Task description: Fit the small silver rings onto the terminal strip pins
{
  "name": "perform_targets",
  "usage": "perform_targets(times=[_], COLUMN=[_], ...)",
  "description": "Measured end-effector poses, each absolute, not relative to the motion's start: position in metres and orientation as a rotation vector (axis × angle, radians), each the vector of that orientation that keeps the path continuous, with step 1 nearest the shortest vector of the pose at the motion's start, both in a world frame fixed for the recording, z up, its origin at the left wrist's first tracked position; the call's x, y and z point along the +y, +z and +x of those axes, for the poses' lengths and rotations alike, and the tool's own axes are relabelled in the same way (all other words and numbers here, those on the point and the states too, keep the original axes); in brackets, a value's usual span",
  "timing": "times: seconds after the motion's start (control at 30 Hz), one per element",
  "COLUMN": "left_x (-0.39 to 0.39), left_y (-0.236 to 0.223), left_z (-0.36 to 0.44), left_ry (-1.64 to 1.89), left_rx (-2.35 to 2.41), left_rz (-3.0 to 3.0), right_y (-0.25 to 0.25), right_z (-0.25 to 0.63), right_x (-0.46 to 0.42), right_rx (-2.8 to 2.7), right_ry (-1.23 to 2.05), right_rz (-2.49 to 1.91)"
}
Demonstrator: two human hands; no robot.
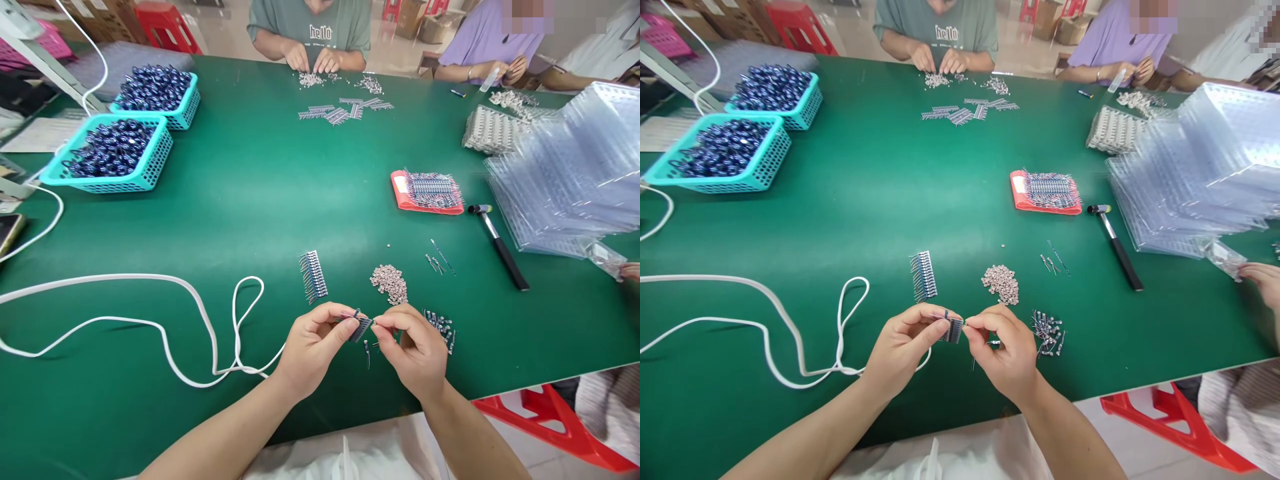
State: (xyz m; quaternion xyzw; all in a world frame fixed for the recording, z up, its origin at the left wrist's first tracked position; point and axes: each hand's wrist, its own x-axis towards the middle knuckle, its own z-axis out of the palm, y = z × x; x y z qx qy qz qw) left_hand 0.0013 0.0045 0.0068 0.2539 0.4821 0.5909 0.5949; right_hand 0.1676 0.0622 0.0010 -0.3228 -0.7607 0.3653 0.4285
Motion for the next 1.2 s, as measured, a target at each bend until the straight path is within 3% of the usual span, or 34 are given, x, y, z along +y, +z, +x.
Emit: perform_targets(times=[1.2], left_x=[0.0063], left_y=[0.0067], left_z=[0.0002], left_ry=[1.324], left_rx=[1.131], left_rz=[0.638], right_y=[0.0007], right_z=[0.1673], right_x=[0.0614], right_rx=[-1.867], right_ry=[1.028], right_rz=[-0.813])
